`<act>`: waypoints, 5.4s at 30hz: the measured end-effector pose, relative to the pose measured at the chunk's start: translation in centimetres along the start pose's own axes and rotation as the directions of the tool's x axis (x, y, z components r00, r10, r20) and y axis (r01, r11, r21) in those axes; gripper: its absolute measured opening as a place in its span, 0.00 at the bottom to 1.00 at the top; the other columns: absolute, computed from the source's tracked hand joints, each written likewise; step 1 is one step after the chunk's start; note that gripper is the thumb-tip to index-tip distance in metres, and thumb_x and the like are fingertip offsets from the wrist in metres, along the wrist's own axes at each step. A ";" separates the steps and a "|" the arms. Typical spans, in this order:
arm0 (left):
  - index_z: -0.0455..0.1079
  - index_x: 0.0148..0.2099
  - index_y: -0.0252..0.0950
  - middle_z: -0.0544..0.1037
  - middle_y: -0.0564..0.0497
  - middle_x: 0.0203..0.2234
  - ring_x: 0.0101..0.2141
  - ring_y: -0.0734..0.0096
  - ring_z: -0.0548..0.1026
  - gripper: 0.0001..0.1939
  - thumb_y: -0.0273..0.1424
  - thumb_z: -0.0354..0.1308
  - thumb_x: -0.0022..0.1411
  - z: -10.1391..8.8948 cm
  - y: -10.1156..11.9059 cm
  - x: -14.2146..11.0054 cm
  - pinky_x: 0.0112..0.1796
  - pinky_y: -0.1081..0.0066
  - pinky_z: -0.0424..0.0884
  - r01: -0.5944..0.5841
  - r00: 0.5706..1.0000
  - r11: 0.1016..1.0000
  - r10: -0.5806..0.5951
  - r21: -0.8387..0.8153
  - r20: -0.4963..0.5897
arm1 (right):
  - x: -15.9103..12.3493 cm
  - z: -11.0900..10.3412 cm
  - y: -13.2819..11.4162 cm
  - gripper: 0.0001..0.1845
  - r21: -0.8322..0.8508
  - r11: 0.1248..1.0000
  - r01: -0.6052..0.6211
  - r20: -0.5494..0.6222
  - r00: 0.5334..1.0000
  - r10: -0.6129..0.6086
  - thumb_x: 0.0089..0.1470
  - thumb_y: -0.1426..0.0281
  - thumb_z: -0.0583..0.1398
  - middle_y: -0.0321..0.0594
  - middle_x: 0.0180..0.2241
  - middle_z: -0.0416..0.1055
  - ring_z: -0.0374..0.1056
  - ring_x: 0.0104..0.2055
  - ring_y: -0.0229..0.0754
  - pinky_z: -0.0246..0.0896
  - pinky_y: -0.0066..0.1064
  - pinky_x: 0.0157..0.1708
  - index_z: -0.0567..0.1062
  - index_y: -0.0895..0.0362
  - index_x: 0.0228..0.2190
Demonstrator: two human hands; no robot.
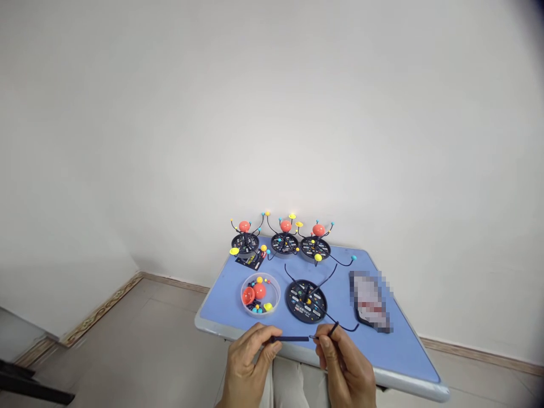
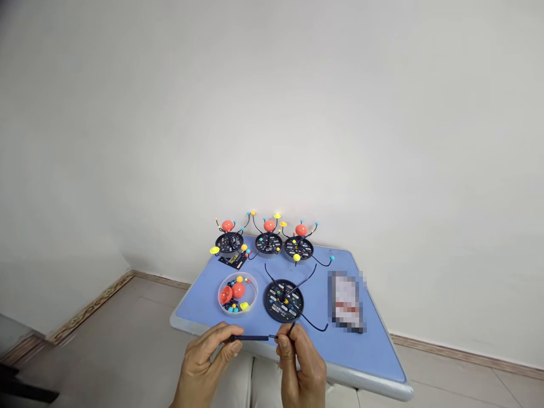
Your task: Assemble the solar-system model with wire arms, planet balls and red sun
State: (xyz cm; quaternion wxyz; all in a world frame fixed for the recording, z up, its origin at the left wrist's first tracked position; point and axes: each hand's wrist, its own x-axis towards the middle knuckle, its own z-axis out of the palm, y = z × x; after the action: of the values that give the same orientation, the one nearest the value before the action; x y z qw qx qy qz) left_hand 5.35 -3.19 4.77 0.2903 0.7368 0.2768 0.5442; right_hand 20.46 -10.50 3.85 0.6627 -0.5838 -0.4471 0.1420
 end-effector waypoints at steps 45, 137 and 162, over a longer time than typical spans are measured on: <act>0.78 0.36 0.37 0.73 0.55 0.18 0.19 0.77 0.70 0.10 0.37 0.61 0.62 0.6 -2.1 -0.6 0.25 0.79 0.69 0.296 0.955 0.904 -0.275 -0.307 0.112 | 0.2 0.4 0.8 0.09 -0.139 0.960 0.245 -0.016 0.968 -0.249 0.64 0.70 0.54 0.33 0.25 0.64 0.62 0.25 0.36 0.57 0.26 0.26 0.70 0.53 0.31; 0.78 0.47 0.39 0.80 0.45 0.44 0.45 0.63 0.76 0.16 0.28 0.50 0.65 9.4 -8.5 8.7 0.50 0.63 0.71 0.108 0.901 0.993 -0.080 -0.041 0.426 | 6.2 1.5 8.7 0.11 -0.532 0.576 0.620 -0.012 0.675 -0.738 0.60 0.80 0.58 0.46 0.31 0.77 0.74 0.33 0.42 0.72 0.31 0.32 0.76 0.59 0.42; 0.80 0.31 0.33 0.79 0.51 0.25 0.28 0.68 0.73 0.11 0.23 0.55 0.49 11.1 -9.0 10.5 0.30 0.72 0.65 0.210 0.722 0.936 -0.342 0.281 0.601 | 5.0 2.5 11.0 0.17 -0.625 0.467 0.625 0.275 0.736 -0.618 0.64 0.79 0.46 0.40 0.25 0.70 0.69 0.26 0.41 0.64 0.29 0.25 0.73 0.58 0.35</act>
State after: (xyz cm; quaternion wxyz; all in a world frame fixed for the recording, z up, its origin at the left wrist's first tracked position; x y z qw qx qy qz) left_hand 17.87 9.17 2.29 0.3722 0.8525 0.3195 0.1805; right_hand 25.07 -2.26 -4.11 0.4024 -0.5803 -0.6503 -0.2802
